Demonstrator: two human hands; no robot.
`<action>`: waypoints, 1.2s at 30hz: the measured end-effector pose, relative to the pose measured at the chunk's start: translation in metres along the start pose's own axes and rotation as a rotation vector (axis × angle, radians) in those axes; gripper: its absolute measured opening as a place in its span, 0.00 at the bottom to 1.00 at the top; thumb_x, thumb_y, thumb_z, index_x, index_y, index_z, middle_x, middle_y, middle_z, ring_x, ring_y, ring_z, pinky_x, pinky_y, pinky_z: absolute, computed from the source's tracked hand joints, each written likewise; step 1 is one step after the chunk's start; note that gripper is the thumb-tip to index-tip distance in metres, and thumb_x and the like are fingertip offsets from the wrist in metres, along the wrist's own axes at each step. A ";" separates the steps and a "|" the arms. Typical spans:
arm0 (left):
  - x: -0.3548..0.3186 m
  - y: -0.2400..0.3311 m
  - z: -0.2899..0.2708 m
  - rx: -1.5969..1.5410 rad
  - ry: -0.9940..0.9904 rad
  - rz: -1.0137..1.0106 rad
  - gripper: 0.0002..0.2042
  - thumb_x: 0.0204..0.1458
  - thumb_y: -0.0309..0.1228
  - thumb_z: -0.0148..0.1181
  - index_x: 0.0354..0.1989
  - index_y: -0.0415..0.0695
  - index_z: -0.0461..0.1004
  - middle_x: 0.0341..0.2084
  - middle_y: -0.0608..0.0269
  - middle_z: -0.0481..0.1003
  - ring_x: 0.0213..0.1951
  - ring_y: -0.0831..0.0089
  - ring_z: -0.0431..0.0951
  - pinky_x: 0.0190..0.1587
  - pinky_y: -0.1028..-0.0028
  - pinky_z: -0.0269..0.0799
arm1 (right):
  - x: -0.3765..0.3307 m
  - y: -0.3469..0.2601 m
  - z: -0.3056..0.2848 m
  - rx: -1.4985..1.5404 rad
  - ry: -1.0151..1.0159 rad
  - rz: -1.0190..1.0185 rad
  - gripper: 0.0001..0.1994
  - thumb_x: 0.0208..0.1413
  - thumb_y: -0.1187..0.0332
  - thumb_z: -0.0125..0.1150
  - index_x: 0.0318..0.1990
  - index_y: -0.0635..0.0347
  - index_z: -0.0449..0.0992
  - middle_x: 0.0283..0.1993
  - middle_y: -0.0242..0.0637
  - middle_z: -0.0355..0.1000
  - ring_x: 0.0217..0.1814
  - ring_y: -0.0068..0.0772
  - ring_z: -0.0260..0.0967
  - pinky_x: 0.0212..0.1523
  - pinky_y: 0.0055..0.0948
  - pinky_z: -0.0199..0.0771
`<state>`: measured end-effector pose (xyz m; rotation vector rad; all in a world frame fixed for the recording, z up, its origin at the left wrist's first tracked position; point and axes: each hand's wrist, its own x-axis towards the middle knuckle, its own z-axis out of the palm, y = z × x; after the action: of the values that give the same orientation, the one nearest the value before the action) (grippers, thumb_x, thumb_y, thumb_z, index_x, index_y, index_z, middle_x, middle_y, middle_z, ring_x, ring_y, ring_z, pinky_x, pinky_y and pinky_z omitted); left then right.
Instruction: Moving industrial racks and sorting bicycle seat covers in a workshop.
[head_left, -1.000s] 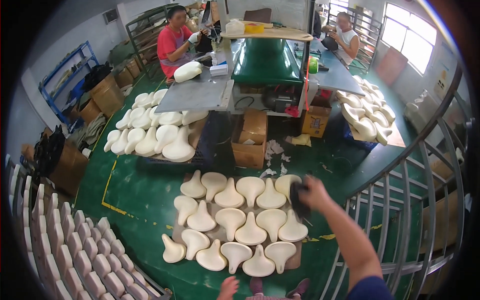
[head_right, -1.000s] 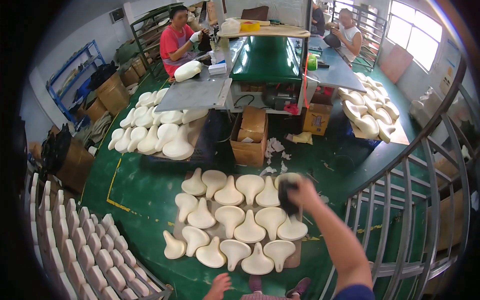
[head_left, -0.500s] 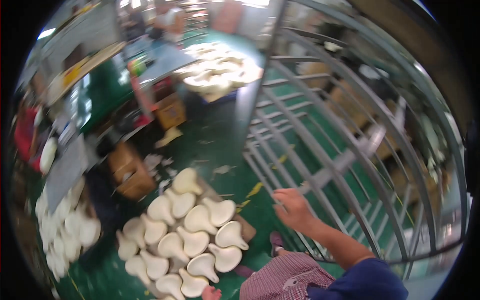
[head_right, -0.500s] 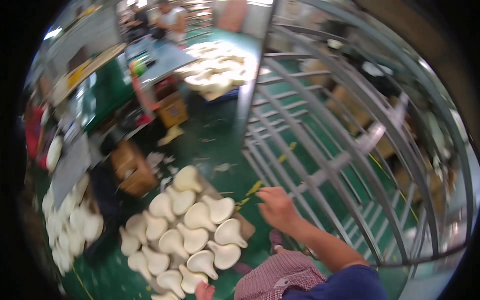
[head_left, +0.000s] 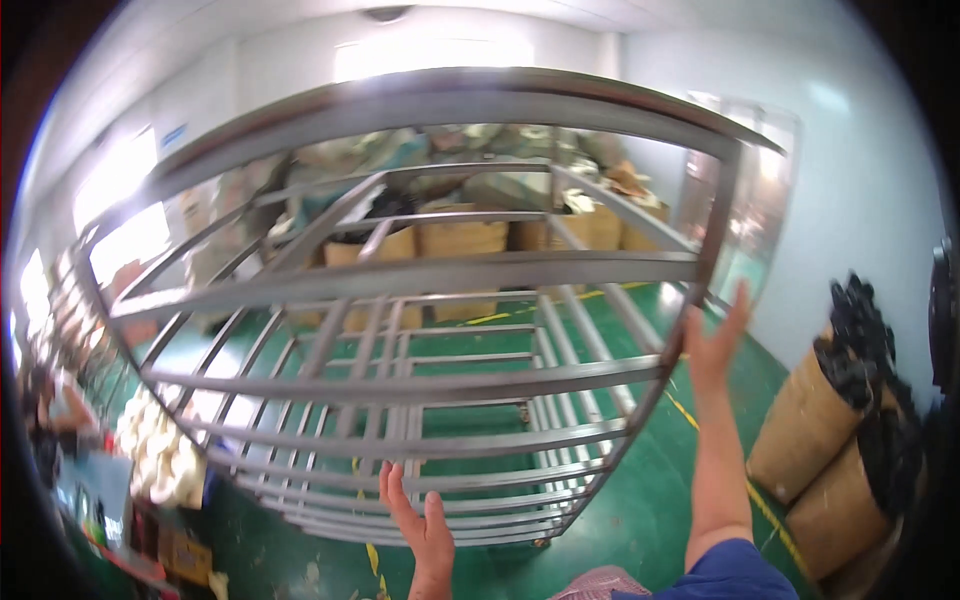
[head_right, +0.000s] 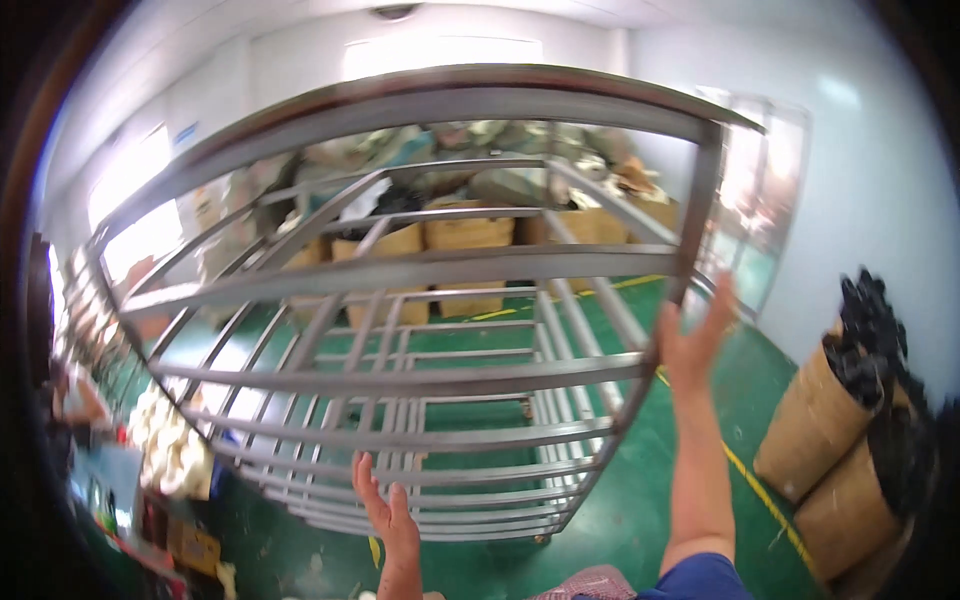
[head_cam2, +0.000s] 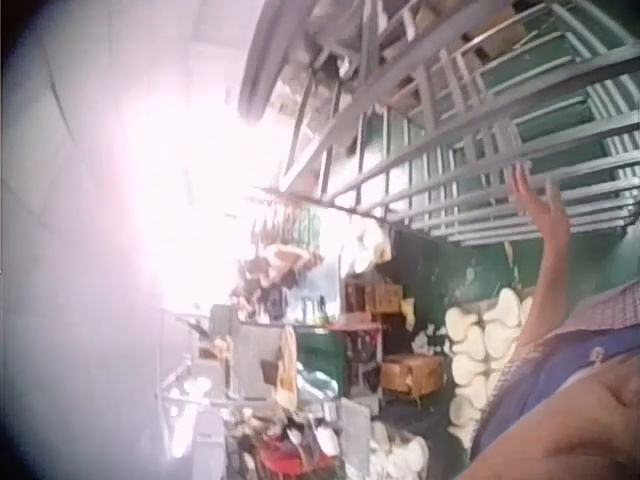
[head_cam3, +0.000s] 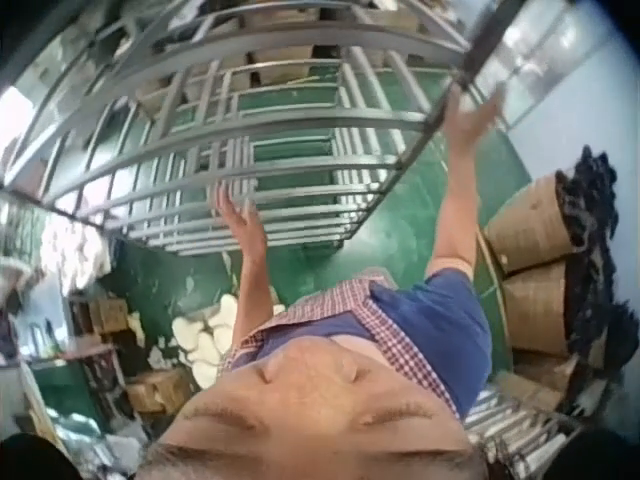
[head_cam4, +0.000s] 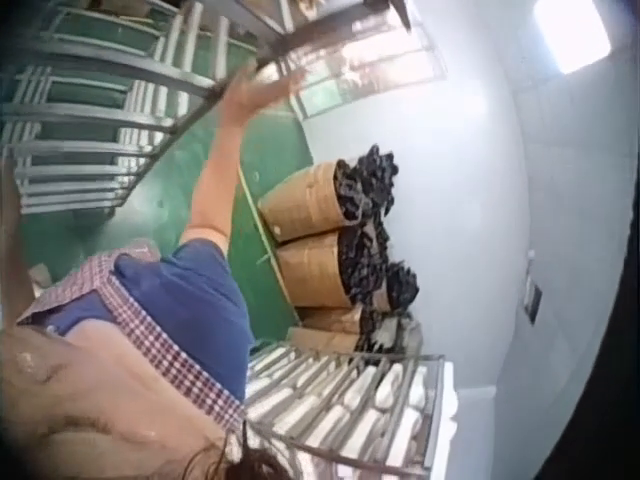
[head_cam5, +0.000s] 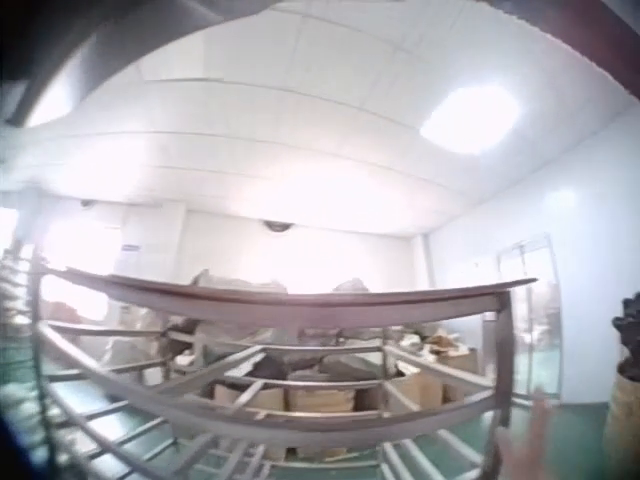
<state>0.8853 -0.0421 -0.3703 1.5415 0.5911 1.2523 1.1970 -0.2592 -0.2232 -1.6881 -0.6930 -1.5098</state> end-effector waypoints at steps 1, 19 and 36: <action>0.002 0.020 0.031 0.095 -0.042 0.203 0.26 0.47 0.26 0.48 0.57 0.40 0.53 0.56 0.48 0.52 0.59 0.56 0.50 0.59 0.61 0.44 | -0.006 0.032 0.016 0.008 -0.008 0.077 0.31 0.47 0.69 0.54 0.59 0.67 0.51 0.60 0.50 0.52 0.63 0.47 0.46 0.63 0.39 0.41; -0.001 0.033 0.430 0.725 0.018 0.463 0.36 0.29 0.44 0.63 0.51 0.42 0.60 0.43 0.59 0.66 0.58 0.58 0.51 0.56 0.45 0.28 | -0.027 0.145 0.133 1.434 -0.708 0.517 0.15 0.44 0.74 0.56 0.40 0.61 0.60 0.25 0.30 0.62 0.27 0.22 0.60 0.29 0.22 0.62; 0.037 0.003 0.541 0.834 0.655 0.283 0.22 0.33 0.32 0.62 0.39 0.40 0.64 0.39 0.55 0.63 0.49 0.59 0.61 0.60 0.52 0.39 | 0.142 0.232 0.523 1.368 -0.471 -0.374 0.18 0.60 0.61 0.39 0.49 0.64 0.66 0.51 0.40 0.63 0.56 0.35 0.57 0.57 0.29 0.52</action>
<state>1.3923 -0.2266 -0.3195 1.9036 1.5006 1.8879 1.7064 0.0246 -0.1340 -0.7881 -1.8130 -0.4476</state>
